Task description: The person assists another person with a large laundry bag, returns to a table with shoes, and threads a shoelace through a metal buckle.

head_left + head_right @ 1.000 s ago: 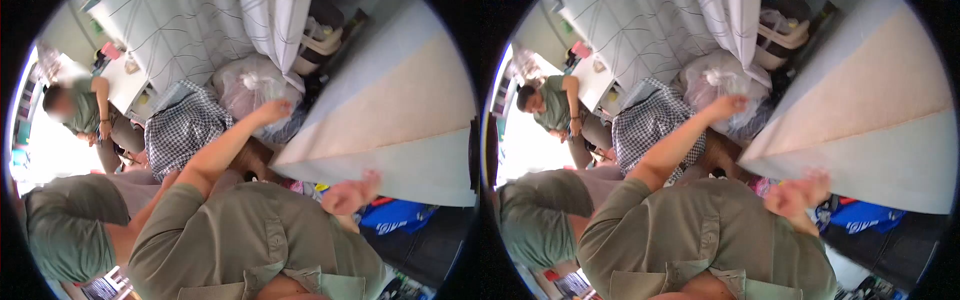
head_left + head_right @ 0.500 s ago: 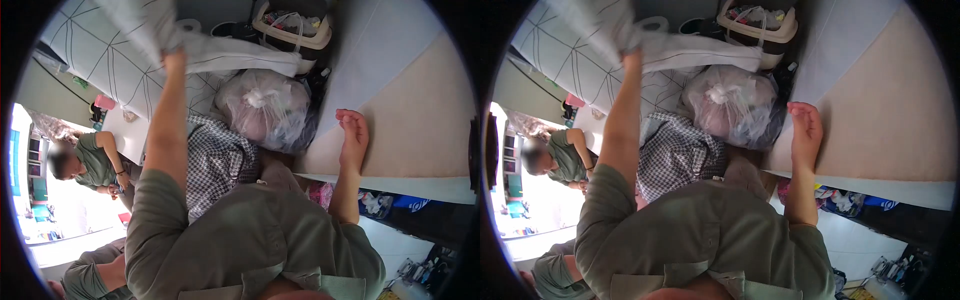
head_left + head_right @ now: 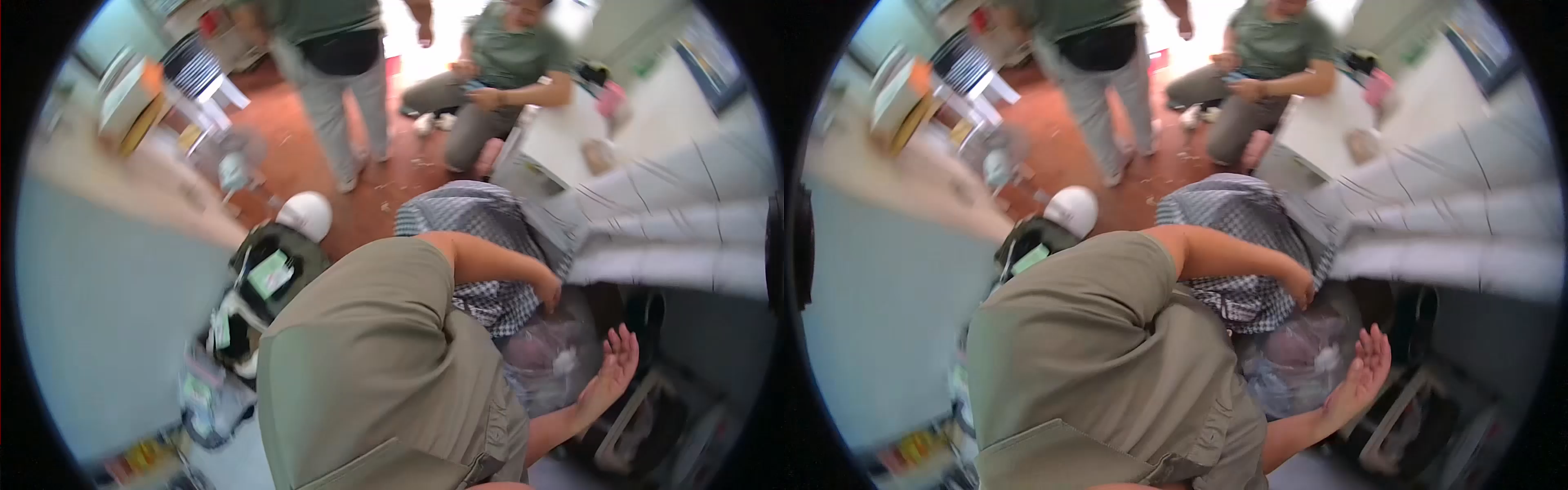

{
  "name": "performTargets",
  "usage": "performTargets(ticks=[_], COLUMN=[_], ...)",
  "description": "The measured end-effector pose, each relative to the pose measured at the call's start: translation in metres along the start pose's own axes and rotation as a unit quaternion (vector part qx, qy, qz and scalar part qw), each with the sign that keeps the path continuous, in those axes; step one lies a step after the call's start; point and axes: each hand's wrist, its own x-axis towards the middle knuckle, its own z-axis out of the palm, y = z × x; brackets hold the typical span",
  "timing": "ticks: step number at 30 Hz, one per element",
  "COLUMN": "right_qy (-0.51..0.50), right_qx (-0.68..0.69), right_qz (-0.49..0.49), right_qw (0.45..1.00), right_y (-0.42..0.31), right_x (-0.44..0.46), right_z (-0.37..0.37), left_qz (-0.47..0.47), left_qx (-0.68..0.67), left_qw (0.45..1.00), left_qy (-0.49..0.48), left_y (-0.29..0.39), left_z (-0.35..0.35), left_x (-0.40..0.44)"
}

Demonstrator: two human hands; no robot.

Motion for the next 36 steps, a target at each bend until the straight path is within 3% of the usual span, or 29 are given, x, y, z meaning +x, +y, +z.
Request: performTargets(ticks=[1, 2, 3, 4, 5, 6, 8, 9, 11, 12, 13, 14, 15, 16, 17, 19, 20, 23, 25, 27, 31, 33, 34, 35, 36], right_qy=[-0.028, -0.04, -0.047, -0.029, 0.024, 0.074, 0.217, 0.281, 0.415, 0.457, 0.602, 0.553, 0.441, 0.336, 0.313, 0.242, 0.18, -0.018, -0.109, -0.1, 0.042, 0.093, 0.099, 0.109, 0.117], right_qx=[0.016, 0.002, -0.017, -0.082, -0.183, -0.361, -0.541, -0.635, -0.669, -0.542, -0.521, -0.296, -0.065, 0.163, 0.167, 0.017, -0.023, -0.056, -0.082, -0.131, -0.302, -0.245, -0.183, -0.119, -0.164], right_qz=[0.002, 0.037, 0.071, 0.084, 0.023, 0.014, -0.27, -0.301, -0.309, -0.169, -0.048, 0.079, 0.074, 0.127, 0.138, 0.091, 0.071, 0.017, -0.008, 0.009, 0.152, 0.275, 0.356, 0.427, 0.45], right_qw=[0.999, 0.999, 0.996, 0.993, 0.983, 0.93, 0.766, 0.653, 0.533, 0.685, 0.603, 0.775, 0.892, 0.919, 0.925, 0.966, 0.981, 0.998, 0.991, 0.986, 0.94, 0.925, 0.911, 0.89, 0.87], right_y=[0.003, 0.019, 0.037, 0.058, 0.074, 0.045, 0.033, 0.016, 0.008, 0.008, 0.061, 0.025, 0.085, 0.143, 0.142, 0.12, 0.115, 0.107, 0.107, 0.121, 0.166, 0.188, 0.189, 0.186, 0.185], right_x=[0.009, 0.023, 0.037, 0.043, 0.043, 0.043, 0.042, 0.039, 0.049, 0.06, 0.086, 0.097, 0.124, 0.151, 0.163, 0.16, 0.154, 0.126, 0.101, 0.075, 0.005, -0.045, -0.075, -0.104, -0.134], right_z=[0.01, 0.015, 0.012, -0.01, -0.033, -0.037, -0.077, -0.093, -0.101, -0.105, -0.128, -0.09, -0.124, -0.158, -0.128, -0.025, 0.015, 0.107, 0.139, 0.137, 0.095, 0.074, 0.068, 0.061, 0.06], left_qz=[-0.085, -0.05, -0.122, -0.157, -0.208, -0.21, -0.256, -0.257, -0.283, -0.287, -0.294, -0.303, -0.314, -0.29, -0.261, -0.04, 0.014, 0.131, 0.06, 0.07, 0.115, 0.143, 0.146, 0.211, 0.23], left_qx=[-0.081, -0.074, 0.003, -0.066, -0.032, -0.026, -0.089, -0.081, -0.109, -0.121, -0.132, -0.142, -0.153, -0.133, -0.114, -0.149, -0.1, 0.144, 0.268, 0.178, 0.11, 0.16, 0.071, 0.059, 0.097], left_qw=[0.993, 0.996, 0.992, 0.985, 0.977, 0.977, 0.944, 0.947, 0.928, 0.923, 0.917, 0.909, 0.901, 0.901, 0.901, 0.907, 0.889, 0.778, 0.709, 0.753, 0.833, 0.845, 0.886, 0.89, 0.889], left_qy=[-0.003, 0.0, -0.016, -0.001, 0.025, 0.006, 0.186, 0.176, 0.215, 0.226, 0.237, 0.248, 0.259, 0.294, 0.326, 0.393, 0.446, 0.597, 0.65, 0.63, 0.53, 0.49, 0.434, 0.399, 0.383], left_y=[-0.003, -0.091, -0.055, -0.083, -0.115, -0.129, -0.151, -0.149, -0.146, -0.145, -0.145, -0.145, -0.144, -0.115, -0.074, -0.039, -0.016, 0.056, 0.057, 0.051, 0.052, 0.086, 0.091, 0.107, 0.114], left_z=[0.01, 0.047, 0.036, 0.054, 0.074, 0.078, 0.108, 0.117, 0.132, 0.132, 0.128, 0.123, 0.117, 0.096, 0.072, 0.032, 0.01, -0.056, -0.094, -0.126, -0.131, -0.084, -0.061, -0.033, -0.008], left_x=[-0.037, 0.0, -0.069, -0.097, -0.115, -0.148, -0.221, -0.246, -0.276, -0.279, -0.282, -0.278, -0.269, -0.249, -0.224, -0.171, -0.147, -0.102, -0.079, -0.062, 0.005, 0.049, 0.076, 0.096, 0.118])
